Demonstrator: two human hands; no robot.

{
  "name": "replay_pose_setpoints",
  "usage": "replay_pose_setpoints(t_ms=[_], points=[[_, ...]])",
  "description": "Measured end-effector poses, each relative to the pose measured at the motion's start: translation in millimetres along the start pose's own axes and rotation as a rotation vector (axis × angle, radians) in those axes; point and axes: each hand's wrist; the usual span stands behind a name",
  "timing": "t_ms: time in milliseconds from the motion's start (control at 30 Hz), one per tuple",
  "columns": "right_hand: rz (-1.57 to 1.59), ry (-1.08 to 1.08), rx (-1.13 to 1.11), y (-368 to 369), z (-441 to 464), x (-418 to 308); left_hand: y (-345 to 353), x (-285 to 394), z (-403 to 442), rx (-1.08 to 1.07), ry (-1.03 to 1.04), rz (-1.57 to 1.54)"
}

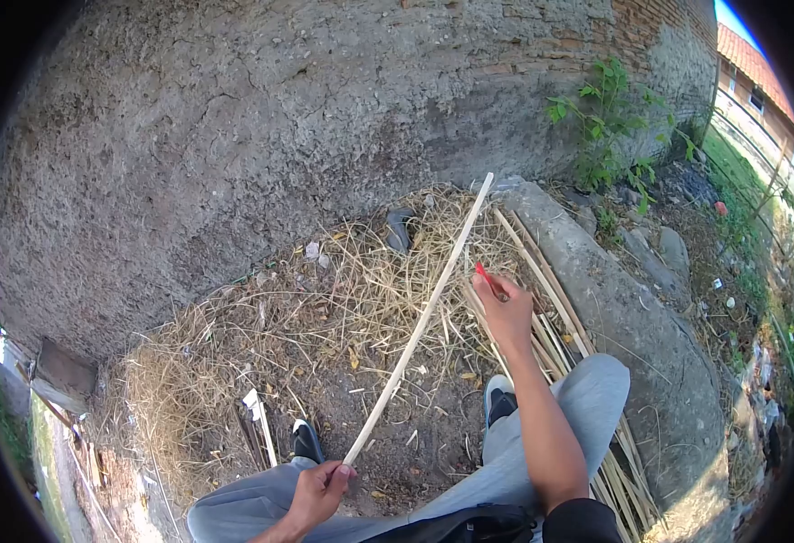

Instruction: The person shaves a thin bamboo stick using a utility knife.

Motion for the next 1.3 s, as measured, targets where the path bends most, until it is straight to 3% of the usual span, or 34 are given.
replay_pose_setpoints(t_ms=[433, 600, 700, 1000, 1067, 1133, 1200, 1300], points=[[-0.057, -0.132, -0.009, 27.0, -3.6, 21.5, 10.1, -7.3, -3.1, 0.022, 0.132, 0.101], [-0.167, 0.051, -0.174, 32.6, -23.1, -4.5, 8.5, -4.6, 2.0, 0.054, 0.104, 0.040], [0.052, 0.002, -0.269, 47.0, -32.2, 4.9, 6.4, -4.0, 4.2, 0.051, 0.104, 0.078], [-0.134, -0.002, -0.255, 51.7, -47.3, 9.5, -7.1, -13.4, 29.9, 0.093, -0.027, -0.304], [-0.272, -0.315, -0.228, 59.4, -60.2, 15.9, -12.6, 1.0, 33.7, 0.068, -0.097, -0.402], [-0.348, -0.361, -0.280, 65.2, -82.6, 4.5, -13.8, 3.9, 39.7, 0.024, -0.103, -0.552], [-0.059, 0.107, -0.737, 67.3, -109.1, -23.0, -12.8, 2.0, 45.4, 0.004, -0.101, -0.519], [0.053, 0.256, -0.918, 68.4, -135.4, -52.2, -9.2, -0.6, 50.2, -0.014, -0.083, -0.528]])
Point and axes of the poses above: each hand's wrist, its own z-axis towards the middle knuckle, its own y-axis out of the palm, x = y × z, and after that the axes turned 12 degrees about -z, right-handed
